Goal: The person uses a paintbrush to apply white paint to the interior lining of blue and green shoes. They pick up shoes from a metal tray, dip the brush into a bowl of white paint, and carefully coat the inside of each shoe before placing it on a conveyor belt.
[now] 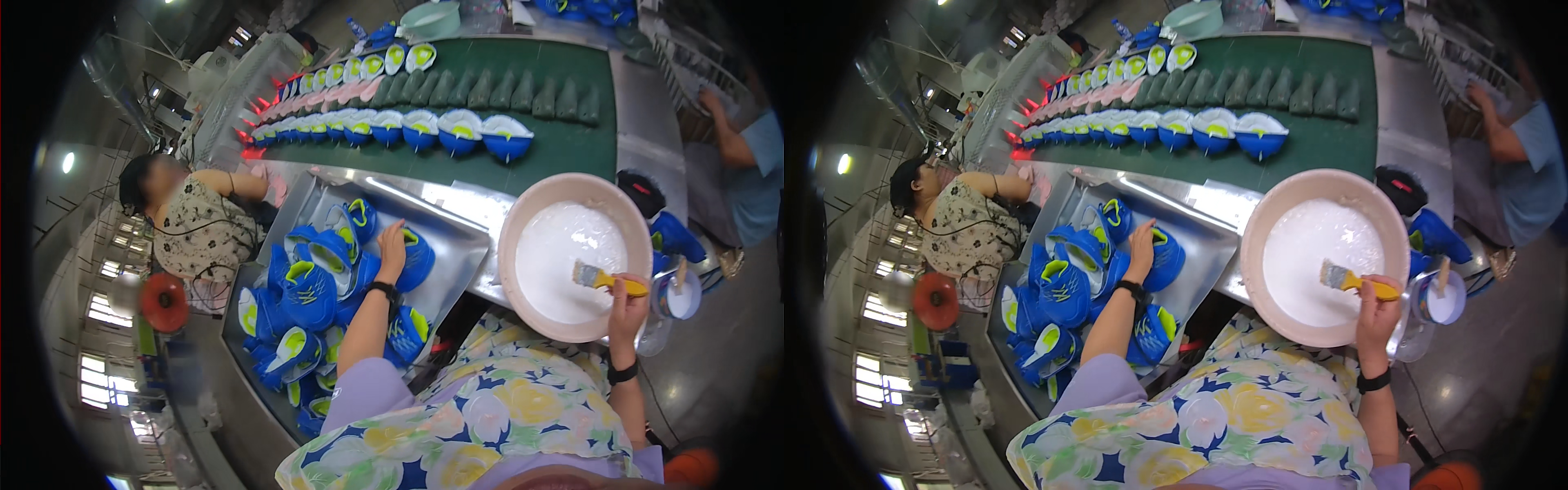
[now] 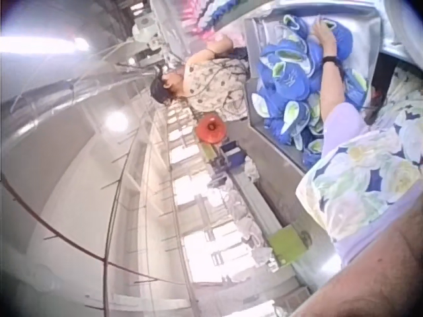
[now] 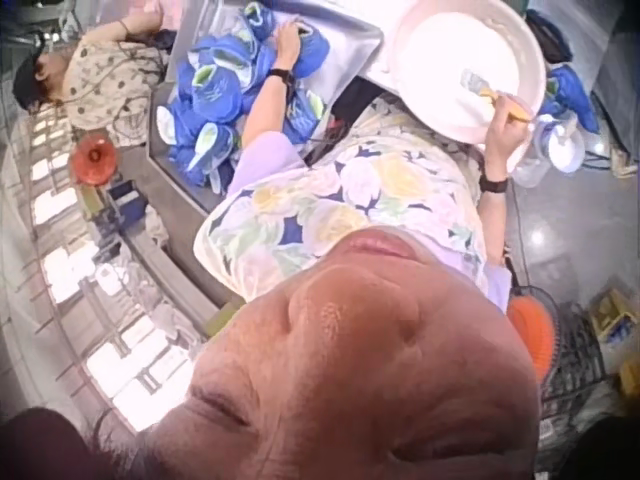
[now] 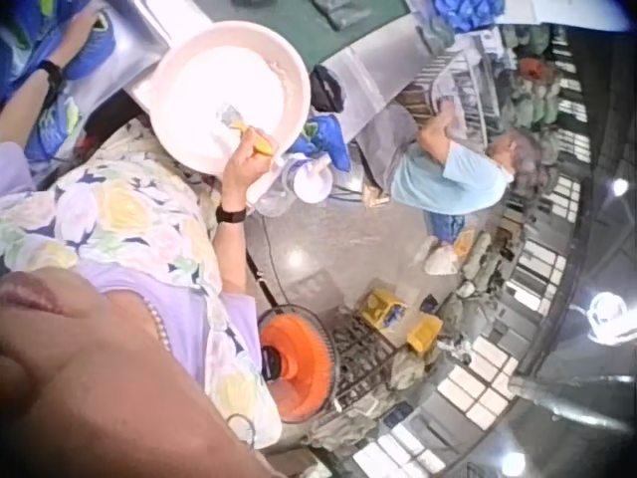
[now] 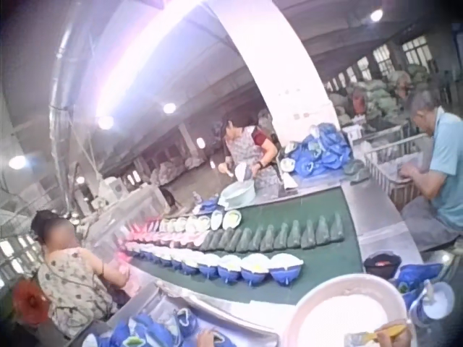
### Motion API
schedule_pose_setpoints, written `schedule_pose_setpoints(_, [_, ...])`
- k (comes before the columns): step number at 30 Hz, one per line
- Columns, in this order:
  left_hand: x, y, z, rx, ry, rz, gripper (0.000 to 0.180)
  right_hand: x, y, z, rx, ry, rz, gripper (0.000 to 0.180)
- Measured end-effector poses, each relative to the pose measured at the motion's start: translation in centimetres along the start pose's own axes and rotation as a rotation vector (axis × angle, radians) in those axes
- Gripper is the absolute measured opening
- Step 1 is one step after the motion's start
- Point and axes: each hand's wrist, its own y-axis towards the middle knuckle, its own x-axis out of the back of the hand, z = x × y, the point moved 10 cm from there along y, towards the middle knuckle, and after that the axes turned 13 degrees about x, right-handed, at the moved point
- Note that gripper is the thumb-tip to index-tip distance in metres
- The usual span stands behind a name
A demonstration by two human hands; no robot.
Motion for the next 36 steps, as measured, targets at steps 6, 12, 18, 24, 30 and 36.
schedule_pose_setpoints(6, [2.2, -2.3, -3.9, 0.334, 0.005, -0.078, 0.061, -0.1, 0.6, 0.6, 0.007, -0.059, 0.004, 0.015])
schedule_pose_setpoints(12, [4.1, -3.3, -1.4, 0.366, 0.376, 0.277, 0.034, -1.7, 1.0, 2.5, 0.019, -0.094, 0.102, 0.016])
schedule_pose_setpoints(18, [10.0, -3.0, -6.7, 0.000, -0.090, -0.123, 0.020, -0.4, 3.5, 3.1, 0.011, -0.233, 0.246, 0.022])
schedule_pose_setpoints(24, [11.2, -2.4, -10.1, 0.335, -1.268, 0.302, 0.034, -8.7, 5.1, 6.9, 0.081, -0.166, 0.523, 0.022])
schedule_pose_setpoints(30, [7.2, -3.6, -20.5, 0.311, -1.369, 0.726, 0.051, -12.9, 0.6, 6.4, 0.177, -0.330, 1.014, 0.019])
schedule_pose_setpoints(36, [3.3, -4.8, -24.7, 0.253, -1.073, 1.009, 0.054, -4.7, 7.8, 8.4, 0.204, -0.369, 0.657, 0.017])
